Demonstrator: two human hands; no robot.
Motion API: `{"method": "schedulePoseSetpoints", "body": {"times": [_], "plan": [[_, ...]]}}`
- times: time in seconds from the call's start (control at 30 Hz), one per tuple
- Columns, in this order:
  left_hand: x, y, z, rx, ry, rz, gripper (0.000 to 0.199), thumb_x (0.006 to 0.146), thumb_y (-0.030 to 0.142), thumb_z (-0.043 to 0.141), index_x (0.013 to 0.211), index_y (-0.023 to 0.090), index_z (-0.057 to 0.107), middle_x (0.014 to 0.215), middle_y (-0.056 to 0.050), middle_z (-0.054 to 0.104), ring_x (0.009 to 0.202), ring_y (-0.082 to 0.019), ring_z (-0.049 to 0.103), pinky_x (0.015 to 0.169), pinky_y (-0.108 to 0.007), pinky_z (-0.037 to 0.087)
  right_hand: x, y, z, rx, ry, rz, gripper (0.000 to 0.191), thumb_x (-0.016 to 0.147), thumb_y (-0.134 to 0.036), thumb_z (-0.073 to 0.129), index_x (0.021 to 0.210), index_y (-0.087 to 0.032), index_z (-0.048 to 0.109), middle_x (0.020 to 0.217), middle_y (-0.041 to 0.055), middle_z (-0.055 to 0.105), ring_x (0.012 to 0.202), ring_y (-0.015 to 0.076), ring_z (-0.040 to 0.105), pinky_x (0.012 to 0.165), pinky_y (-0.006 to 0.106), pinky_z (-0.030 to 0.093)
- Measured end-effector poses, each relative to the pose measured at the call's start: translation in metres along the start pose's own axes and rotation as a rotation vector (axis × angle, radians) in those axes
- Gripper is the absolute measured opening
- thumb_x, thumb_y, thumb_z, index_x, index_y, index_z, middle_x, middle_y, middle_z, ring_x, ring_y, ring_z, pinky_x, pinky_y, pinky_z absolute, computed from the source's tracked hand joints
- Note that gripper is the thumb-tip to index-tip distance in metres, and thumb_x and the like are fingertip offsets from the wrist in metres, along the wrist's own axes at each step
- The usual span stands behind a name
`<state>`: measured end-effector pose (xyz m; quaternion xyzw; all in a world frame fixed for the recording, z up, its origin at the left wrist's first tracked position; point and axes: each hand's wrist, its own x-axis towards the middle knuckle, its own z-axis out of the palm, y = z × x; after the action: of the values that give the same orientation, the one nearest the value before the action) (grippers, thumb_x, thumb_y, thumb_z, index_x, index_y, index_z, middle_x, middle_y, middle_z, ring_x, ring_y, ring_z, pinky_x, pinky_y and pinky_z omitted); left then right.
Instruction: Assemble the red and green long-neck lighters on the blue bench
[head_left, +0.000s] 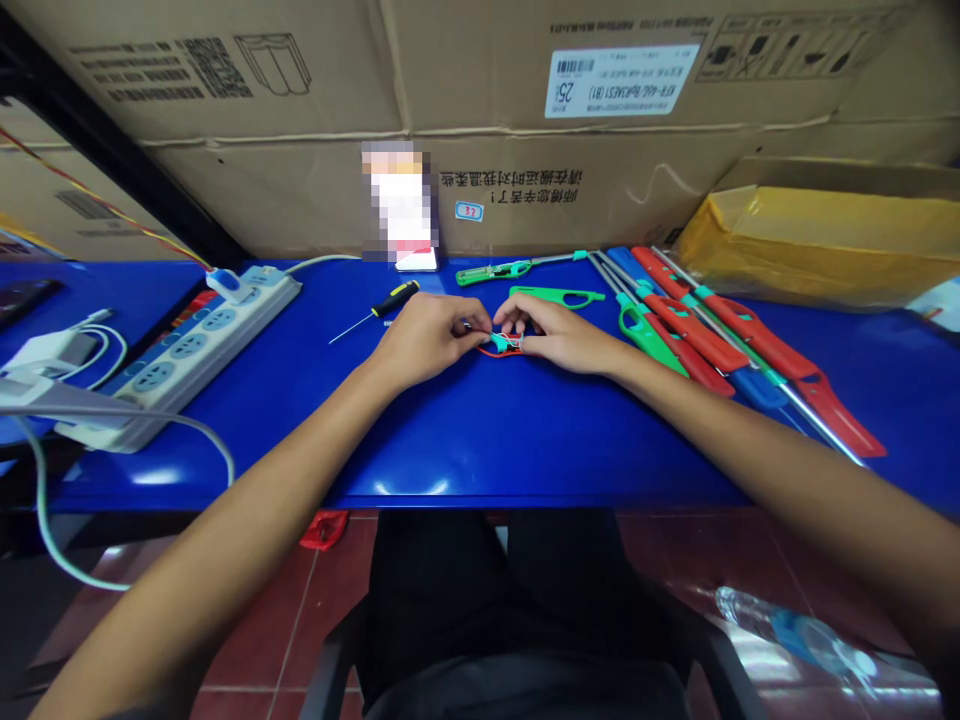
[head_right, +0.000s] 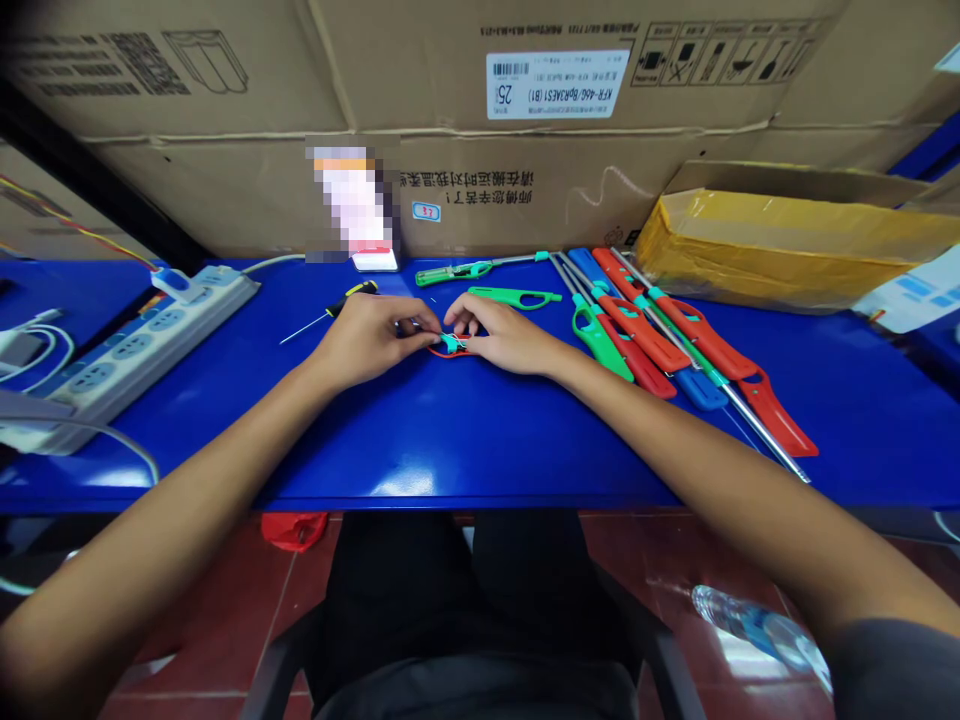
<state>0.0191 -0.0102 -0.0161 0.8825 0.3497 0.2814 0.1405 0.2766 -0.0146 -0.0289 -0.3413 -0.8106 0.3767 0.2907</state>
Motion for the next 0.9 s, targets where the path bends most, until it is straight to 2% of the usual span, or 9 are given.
{"method": "schedulePoseSetpoints", "body": {"times": [0.27,0.57,0.9], "plan": [[0.0,0.001,0.0,-0.075,-0.005,-0.055,0.009,0.092,0.022,0.079,0.098,0.023,0.087,0.085,0.0,0.085,0.073,-0.016,0.076,0.073,-0.028,0.054,0.0,0.003,-0.001,-0.027,-0.012,-0.037,0.036,0.08,-0.014,0.067,0.114,-0.026,0.063,0.108,0.0049,0.068,0.1,0.0261,0.064,0.095,0.046,0.055],[0.001,0.001,0.001,0.01,-0.011,0.035,0.018,0.097,0.021,0.072,0.103,0.023,0.089,0.1,-0.003,0.089,0.087,-0.02,0.081,0.083,-0.032,0.058,-0.001,0.005,0.004,-0.085,0.039,-0.089,0.031,0.085,-0.012,0.066,0.113,-0.025,0.062,0.108,0.0054,0.07,0.096,0.0247,0.065,0.09,0.043,0.054],[-0.001,0.004,0.011,-0.019,0.043,-0.015,0.017,0.096,0.017,0.074,0.101,0.023,0.089,0.1,-0.003,0.089,0.091,-0.021,0.084,0.085,-0.033,0.06,-0.002,0.008,0.003,-0.062,0.05,-0.105,0.046,0.073,-0.006,0.061,0.114,-0.026,0.059,0.107,0.0041,0.071,0.095,0.0234,0.065,0.089,0.041,0.054]]}}
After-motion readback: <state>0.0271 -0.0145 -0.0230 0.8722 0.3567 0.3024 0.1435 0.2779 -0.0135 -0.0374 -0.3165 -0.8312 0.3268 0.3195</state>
